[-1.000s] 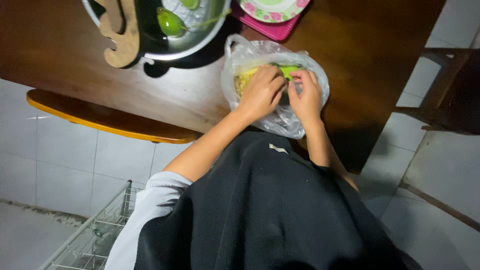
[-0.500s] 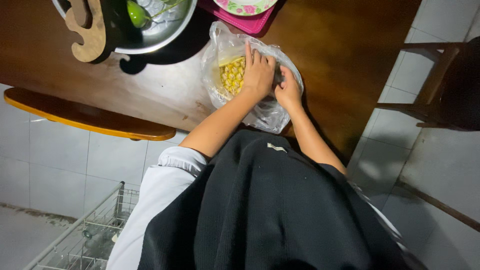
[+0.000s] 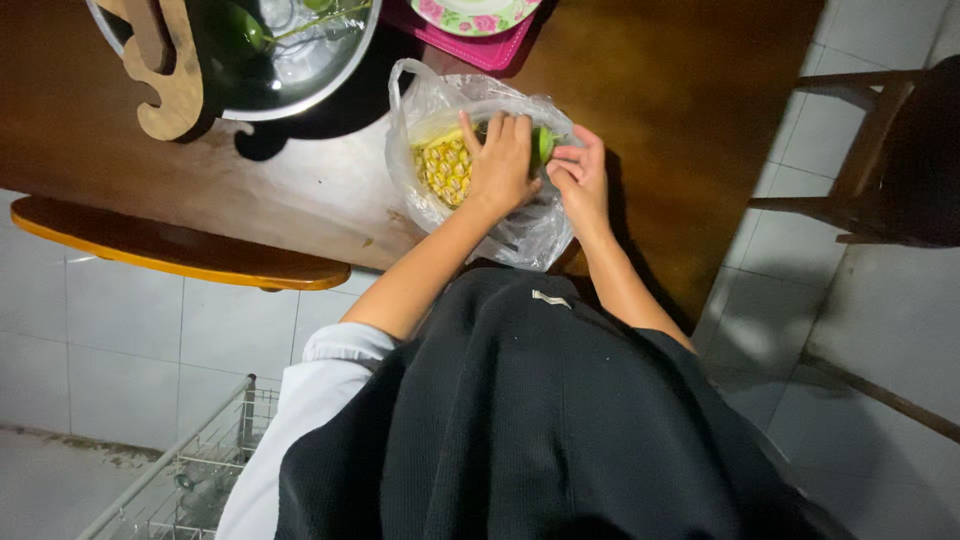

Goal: The person takes green mangoes from a plastic bag, places them into a bowl of water, and سپس removes a mango and peels it using a knife over a tray.

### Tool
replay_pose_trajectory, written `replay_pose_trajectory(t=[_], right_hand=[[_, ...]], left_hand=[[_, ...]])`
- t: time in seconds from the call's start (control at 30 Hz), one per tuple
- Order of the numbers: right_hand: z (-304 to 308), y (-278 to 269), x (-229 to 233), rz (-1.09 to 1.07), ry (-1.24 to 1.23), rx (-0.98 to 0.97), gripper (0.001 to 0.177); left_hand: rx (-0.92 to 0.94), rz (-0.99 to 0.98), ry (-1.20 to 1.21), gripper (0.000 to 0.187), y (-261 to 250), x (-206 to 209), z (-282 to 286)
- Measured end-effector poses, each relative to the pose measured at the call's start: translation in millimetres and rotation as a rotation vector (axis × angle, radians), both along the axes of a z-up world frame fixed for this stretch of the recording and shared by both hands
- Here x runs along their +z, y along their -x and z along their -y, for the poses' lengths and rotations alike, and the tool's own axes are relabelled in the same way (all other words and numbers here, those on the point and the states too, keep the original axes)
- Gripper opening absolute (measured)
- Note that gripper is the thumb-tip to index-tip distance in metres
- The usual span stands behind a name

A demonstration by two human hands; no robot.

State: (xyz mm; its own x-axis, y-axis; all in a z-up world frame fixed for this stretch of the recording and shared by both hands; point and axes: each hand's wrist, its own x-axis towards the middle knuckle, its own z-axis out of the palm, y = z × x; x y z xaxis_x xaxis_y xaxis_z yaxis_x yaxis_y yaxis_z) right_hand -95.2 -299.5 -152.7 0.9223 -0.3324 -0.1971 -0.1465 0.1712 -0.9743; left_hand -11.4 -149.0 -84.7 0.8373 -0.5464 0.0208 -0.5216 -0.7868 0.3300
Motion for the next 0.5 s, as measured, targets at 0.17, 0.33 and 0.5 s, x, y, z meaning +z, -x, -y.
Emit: replay_pose_trajectory(t=[0.17, 0.33, 0.5], right_hand=[[-18.8, -0.7, 67.7, 0.061, -0.039, 0.055, 0.065], [-52.0, -15.8, 104.3, 0.249, -0.061, 0.155, 0.063], [-92.0, -43.1, 124.8, 0.286, -0.070, 0.218, 0.070]], left_hand=[[0.080, -0.243, 0.516, 0.068, 5.5, 41.9, -27.9], [0.057, -0.109, 0.703, 0.065, 8.3, 54.7, -62.8], [0.031, -0.089, 0.865, 0.056, -2.9, 65.8, -106.0]])
